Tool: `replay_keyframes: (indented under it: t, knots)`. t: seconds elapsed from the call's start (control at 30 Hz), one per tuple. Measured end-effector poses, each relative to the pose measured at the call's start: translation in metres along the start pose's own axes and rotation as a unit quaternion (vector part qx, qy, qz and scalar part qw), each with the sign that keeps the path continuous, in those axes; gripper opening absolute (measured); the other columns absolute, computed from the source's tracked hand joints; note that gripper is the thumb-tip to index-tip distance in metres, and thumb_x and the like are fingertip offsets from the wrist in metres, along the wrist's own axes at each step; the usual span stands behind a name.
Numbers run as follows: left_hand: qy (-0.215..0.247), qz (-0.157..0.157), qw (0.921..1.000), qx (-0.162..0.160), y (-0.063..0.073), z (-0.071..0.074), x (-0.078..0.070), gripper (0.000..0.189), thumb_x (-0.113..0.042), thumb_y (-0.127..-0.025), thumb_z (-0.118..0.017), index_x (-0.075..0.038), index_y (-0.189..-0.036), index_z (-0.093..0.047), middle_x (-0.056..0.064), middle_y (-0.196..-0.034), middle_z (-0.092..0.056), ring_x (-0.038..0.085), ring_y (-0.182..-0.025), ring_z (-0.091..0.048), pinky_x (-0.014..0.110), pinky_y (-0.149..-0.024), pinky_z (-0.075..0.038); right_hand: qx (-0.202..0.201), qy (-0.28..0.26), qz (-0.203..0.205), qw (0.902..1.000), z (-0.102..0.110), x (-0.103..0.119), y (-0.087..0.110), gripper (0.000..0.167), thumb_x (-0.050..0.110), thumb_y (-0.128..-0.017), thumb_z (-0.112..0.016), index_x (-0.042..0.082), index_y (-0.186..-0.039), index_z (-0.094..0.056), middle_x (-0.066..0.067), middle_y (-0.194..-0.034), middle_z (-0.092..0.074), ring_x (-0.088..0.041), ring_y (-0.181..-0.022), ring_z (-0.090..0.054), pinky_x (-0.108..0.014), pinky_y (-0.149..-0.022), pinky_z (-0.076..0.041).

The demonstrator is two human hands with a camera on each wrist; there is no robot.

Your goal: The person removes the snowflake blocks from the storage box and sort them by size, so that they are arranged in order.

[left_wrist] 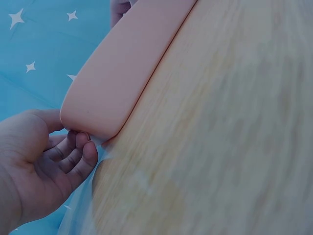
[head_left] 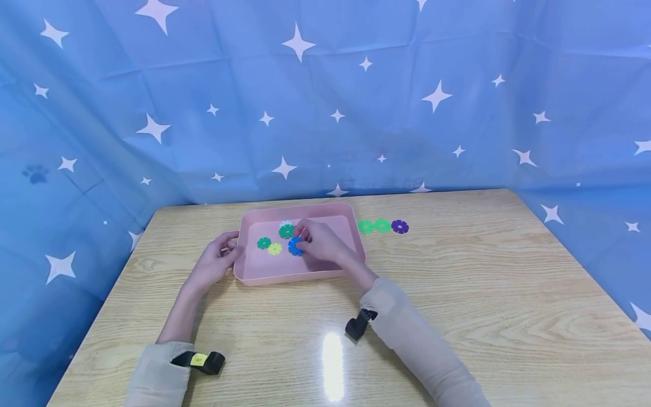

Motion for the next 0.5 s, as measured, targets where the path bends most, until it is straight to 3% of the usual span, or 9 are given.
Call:
replay_keyframes:
  t: [0.27, 0.5]
  knots:
    - [0.012, -0.005, 0.9999, 0.000, 0.000, 0.000, 0.000, 0.051, -0.011, -0.104, -0.055, 0.006, -0.149, -0.039, 0.016, -0.105, -0.049, 0.014, -0.079, -0.053, 0.024, -0.064, -0.046, -0.037, 0.008, 0.001, 0.9993, 0.015, -0.004, 0.004, 0.017, 0.011, -0.098, -0.067, 0.003, -0.114, -0.065, -0.007, -0.099, -0.067, -0.020, -0.090, -0.063, -0.029, -0.082, -0.053]
    - [0.014, -0.007, 0.9999, 0.006, -0.001, 0.000, -0.001, 0.052, -0.013, -0.105, -0.054, 0.007, -0.150, -0.037, 0.014, -0.106, -0.049, 0.014, -0.079, -0.054, 0.025, -0.063, -0.046, -0.070, -0.020, 0.002, 0.9974, 0.029, -0.011, 0.011, 0.015, 0.009, -0.097, -0.068, 0.002, -0.110, -0.065, -0.008, -0.098, -0.066, -0.020, -0.086, -0.064, -0.028, -0.079, -0.055]
Point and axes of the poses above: each hand's wrist, its own y-axis away from the middle knuckle, its own z-axis out of the back of the hand, x = y × z, the point moved 5 cm from there along -y, towards the middle knuckle
